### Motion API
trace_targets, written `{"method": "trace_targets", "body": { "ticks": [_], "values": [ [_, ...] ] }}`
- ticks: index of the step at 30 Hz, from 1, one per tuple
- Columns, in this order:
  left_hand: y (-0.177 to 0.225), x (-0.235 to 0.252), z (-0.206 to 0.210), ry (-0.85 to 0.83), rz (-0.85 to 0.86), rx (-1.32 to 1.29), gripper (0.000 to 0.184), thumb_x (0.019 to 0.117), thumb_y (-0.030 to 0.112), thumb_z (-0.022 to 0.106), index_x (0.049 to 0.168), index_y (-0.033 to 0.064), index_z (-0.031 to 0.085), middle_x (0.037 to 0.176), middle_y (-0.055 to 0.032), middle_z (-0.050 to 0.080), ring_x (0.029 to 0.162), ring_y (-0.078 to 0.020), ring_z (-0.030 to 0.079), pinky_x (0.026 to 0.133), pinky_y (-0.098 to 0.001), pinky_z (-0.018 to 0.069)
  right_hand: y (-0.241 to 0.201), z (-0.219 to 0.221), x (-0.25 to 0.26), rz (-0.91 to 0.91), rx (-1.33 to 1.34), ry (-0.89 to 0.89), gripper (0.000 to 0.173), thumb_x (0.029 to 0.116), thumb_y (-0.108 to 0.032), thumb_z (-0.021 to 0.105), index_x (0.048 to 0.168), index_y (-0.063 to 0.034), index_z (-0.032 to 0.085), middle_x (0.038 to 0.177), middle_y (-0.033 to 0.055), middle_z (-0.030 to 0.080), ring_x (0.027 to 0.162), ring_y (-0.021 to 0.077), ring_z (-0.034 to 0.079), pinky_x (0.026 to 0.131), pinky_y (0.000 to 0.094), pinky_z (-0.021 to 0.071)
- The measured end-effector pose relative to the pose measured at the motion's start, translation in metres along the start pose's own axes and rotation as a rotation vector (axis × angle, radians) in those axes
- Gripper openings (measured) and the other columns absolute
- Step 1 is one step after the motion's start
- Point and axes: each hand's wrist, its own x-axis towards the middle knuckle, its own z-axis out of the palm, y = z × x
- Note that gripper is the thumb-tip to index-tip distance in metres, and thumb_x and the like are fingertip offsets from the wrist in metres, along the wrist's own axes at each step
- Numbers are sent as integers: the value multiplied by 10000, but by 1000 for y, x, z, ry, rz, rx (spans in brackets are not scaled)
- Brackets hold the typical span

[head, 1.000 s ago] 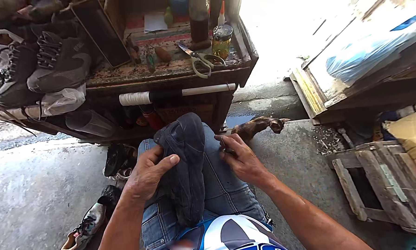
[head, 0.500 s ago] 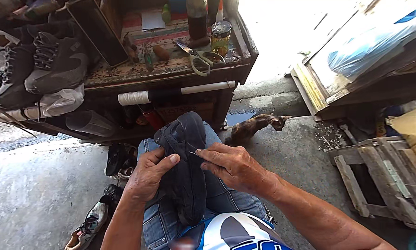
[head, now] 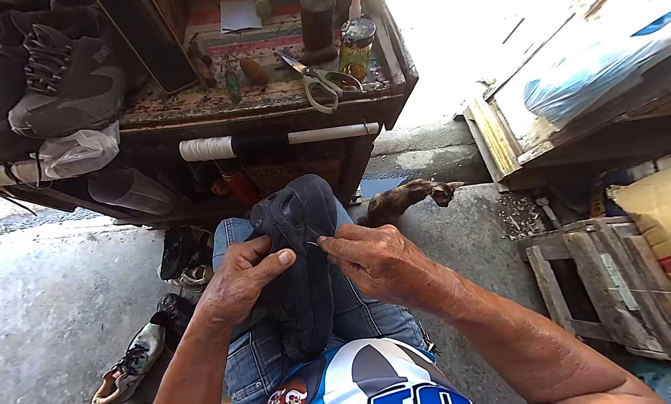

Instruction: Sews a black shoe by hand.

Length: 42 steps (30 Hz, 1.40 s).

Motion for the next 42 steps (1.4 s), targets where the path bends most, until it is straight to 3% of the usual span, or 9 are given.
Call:
{"method": "trace_targets", "body": {
  "ticks": [7,14,24,27,31,34,37,40,42],
  "values": [
    [-5,6,10,-90,44,122,192,1036,217,601,1037,72,726,940,7,741,880,-80,708,820,-287,605,1,-29,11,11,-111,-224,188,964,-133,575,971,-99,760,787,7,619,662,115,603,553,292,492],
    [-8,8,12,-72,57,171,214,1050,225,572,1017,75,722,910,17,729,860,-65,697,805,-265,596,-2,-19,17,10,-211,-214,134,935,-126,576,864,-109,688,752,22,578,611,153,580,488,314,438],
    [-10,4,12,-41,128,208,228,1052,214,559,1005,60,720,899,15,719,844,-67,691,787,-267,593,-11,-11,29,55,-251,-240,125,945,-164,568,907,-109,673,796,55,570,612,198,584,487,355,462],
    [0,-4,10,-27,172,282,312,1067,312,547,1116,49,707,973,28,731,899,-41,693,823,-242,593,-8,-16,22,14,-162,-157,177,973,-178,544,860,-109,661,751,26,544,614,154,560,500,321,444],
    [8,-17,-3,98,94,759,466,1077,411,468,1358,90,656,1251,1,720,1154,-25,657,1027,-252,531,0,-20,12,81,-149,-128,202,1002,-208,547,893,-109,686,771,20,579,636,141,588,528,324,473],
    [10,-27,-11,57,126,965,314,1018,377,570,1183,187,758,1065,58,730,997,-2,663,900,-219,549,-2,-24,8,161,-188,-202,146,1015,-223,560,1018,-126,669,841,15,626,692,146,629,587,343,525],
    [17,-29,-10,103,179,1085,229,982,392,604,967,248,782,918,84,657,895,-23,611,792,-249,511,-7,-24,11,218,-222,-245,96,987,-155,582,1016,-114,664,853,32,631,716,170,644,609,360,538],
    [36,-28,-14,42,224,784,169,968,326,653,936,204,767,1208,15,678,1173,-113,605,986,-312,512,-6,-24,13,283,-188,-241,73,944,-116,602,965,-93,668,854,47,644,740,179,649,635,374,535],
    [42,-25,-17,-132,245,360,171,1013,289,631,1004,159,741,1323,-48,658,1184,-168,640,988,-332,555,-3,-20,12,278,-148,-183,68,919,-130,603,912,-103,665,803,28,635,707,158,636,608,364,520]
  ]
}}
